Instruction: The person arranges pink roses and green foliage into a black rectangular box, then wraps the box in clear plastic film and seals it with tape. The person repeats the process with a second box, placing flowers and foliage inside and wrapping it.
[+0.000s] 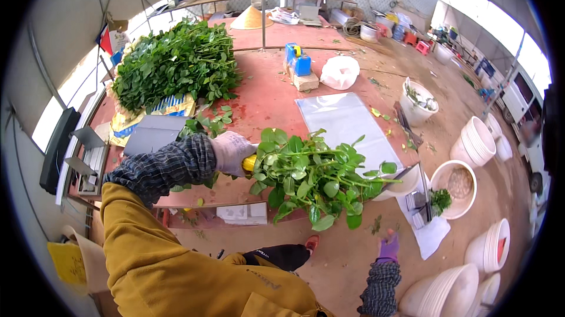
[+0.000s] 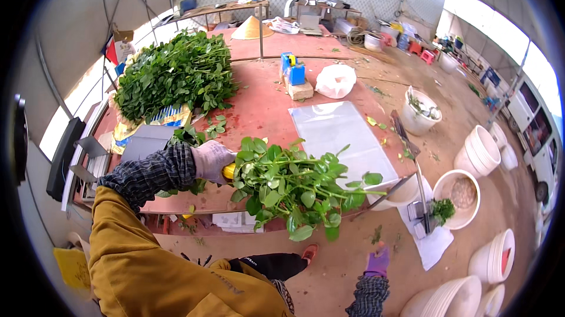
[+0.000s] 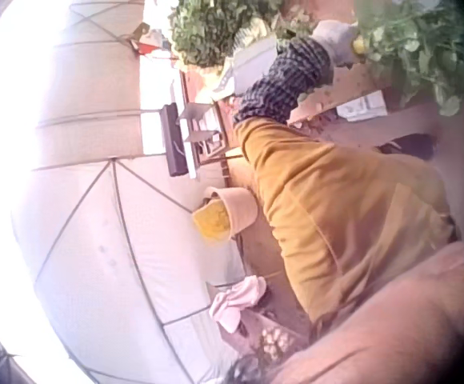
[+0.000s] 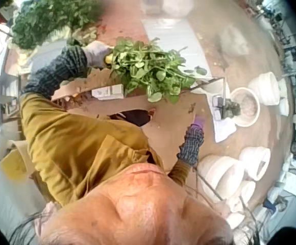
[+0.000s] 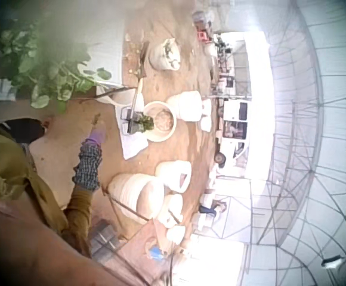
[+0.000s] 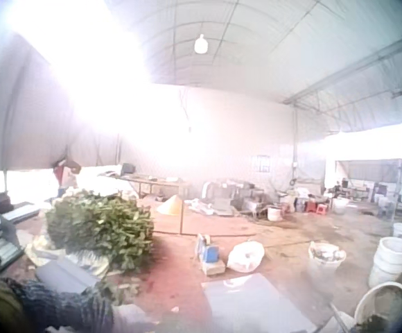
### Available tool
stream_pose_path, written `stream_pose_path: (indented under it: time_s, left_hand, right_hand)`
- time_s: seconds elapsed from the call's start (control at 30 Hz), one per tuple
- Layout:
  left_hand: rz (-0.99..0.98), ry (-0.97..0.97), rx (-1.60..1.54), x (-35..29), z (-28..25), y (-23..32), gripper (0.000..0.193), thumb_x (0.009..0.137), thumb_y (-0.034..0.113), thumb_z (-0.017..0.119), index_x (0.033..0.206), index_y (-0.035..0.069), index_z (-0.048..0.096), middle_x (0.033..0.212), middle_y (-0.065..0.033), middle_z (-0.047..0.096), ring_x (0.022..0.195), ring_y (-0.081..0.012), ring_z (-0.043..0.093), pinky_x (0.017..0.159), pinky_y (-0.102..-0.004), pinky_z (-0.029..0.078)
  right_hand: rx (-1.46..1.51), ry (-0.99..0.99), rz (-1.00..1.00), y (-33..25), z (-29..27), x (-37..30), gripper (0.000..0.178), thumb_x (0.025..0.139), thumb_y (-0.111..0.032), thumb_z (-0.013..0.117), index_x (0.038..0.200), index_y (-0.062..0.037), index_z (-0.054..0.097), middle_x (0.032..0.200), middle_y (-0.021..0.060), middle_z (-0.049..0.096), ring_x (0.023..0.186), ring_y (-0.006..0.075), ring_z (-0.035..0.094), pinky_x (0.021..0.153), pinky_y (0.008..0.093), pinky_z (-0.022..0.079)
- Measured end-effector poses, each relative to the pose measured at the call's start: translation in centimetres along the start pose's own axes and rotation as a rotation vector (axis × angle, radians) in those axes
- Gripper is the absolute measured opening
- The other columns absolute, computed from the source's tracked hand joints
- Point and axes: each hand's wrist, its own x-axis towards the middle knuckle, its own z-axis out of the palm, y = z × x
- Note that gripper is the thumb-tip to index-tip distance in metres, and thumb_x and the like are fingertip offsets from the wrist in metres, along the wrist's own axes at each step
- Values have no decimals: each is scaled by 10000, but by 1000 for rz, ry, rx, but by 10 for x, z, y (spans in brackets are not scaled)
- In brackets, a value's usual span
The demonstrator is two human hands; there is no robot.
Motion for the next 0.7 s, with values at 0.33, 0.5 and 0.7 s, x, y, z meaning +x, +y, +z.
stream_pose_path:
  time_s: [0.33, 0.5, 0.7]
  left_hand:
    - [44, -127, -114, 148, -49, 64, 413, 660, 386, 695, 959, 133, 566, 868, -67, 639, 747, -309, 642, 654, -422, 519]
    - [-29, -274, -57, 177, -70, 76, 637, 685, 376, 671, 1243, 103, 530, 973, -66, 643, 870, -271, 638, 738, -393, 522]
    - [-199, -249, -71, 175, -80, 90, 588, 676, 362, 686, 1198, 133, 542, 907, -78, 645, 827, -285, 642, 690, -408, 519]
  right_hand:
    - [-681, 59, 5, 118, -15, 309, 735, 679, -97, 731, 1319, 40, 395, 1167, 210, 559, 1039, 327, 581, 864, 361, 486]
    - [-511, -137, 405, 201, -28, 363, 694, 688, -78, 695, 1312, 18, 406, 1037, 180, 596, 824, 272, 617, 688, 339, 517]
    - [-351, -643, 283, 69, -149, 374, 673, 694, -40, 622, 1328, -23, 396, 951, 131, 561, 659, 192, 573, 572, 331, 511]
